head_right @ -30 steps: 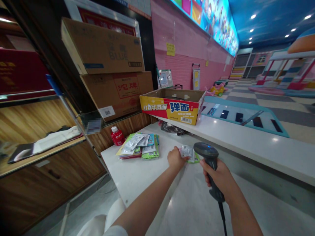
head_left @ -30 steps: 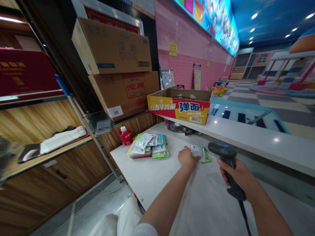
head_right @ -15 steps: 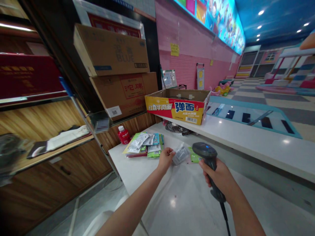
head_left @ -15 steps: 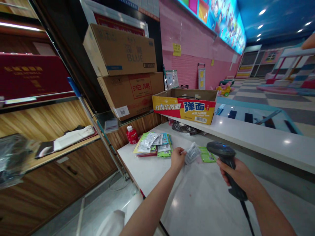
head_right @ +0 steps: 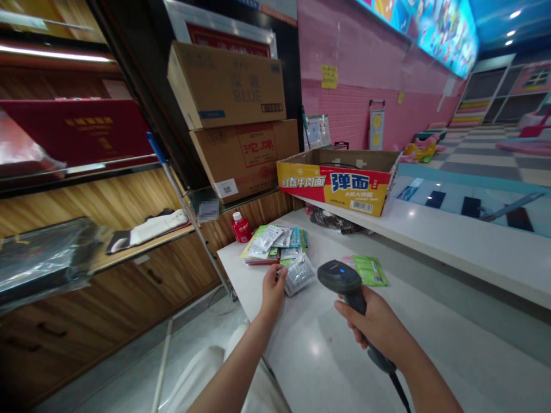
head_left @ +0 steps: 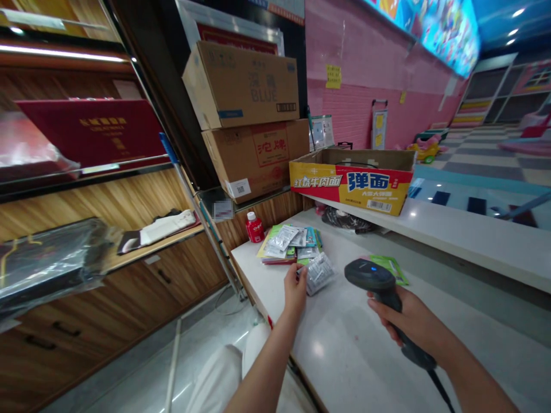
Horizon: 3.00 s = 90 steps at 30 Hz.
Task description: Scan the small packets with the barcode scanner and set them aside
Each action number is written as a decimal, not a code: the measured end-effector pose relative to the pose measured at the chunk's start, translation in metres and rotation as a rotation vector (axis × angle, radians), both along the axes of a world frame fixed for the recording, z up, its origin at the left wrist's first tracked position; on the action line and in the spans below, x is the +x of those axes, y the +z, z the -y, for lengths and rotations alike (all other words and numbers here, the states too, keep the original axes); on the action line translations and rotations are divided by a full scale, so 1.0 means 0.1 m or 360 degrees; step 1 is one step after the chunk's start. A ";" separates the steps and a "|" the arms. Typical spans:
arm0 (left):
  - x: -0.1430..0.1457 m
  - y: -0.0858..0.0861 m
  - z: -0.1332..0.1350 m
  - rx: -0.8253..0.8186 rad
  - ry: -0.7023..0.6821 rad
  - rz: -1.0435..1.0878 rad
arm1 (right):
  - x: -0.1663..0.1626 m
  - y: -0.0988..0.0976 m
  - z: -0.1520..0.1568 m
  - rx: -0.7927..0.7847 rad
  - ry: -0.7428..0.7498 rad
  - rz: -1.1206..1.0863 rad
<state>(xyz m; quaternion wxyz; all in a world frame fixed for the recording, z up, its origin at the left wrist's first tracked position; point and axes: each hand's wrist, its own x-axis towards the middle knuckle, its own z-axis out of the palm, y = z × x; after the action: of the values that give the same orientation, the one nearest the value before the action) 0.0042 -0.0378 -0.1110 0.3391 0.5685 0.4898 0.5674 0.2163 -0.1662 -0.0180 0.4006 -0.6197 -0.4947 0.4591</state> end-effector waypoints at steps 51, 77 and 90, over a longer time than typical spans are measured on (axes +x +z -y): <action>-0.59 0.69 -1.08 -0.0064 0.0659 -0.1008 | 0.11 -0.16 -0.07 -0.0066 -0.0061 0.0009; -0.24 0.58 -0.52 0.0399 0.0345 -0.1502 | 0.26 0.04 -0.04 -0.0027 -0.0253 0.0020; 1.22 0.12 -0.03 0.0396 -0.0761 -0.1536 | 0.66 0.09 -0.04 0.0029 -0.0673 -0.0126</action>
<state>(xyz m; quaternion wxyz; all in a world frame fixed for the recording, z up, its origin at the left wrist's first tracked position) 0.1266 -0.0350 -0.0992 0.1257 0.8953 0.3760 0.2032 0.2821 -0.1622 -0.0095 0.5126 -0.6876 -0.3416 0.3844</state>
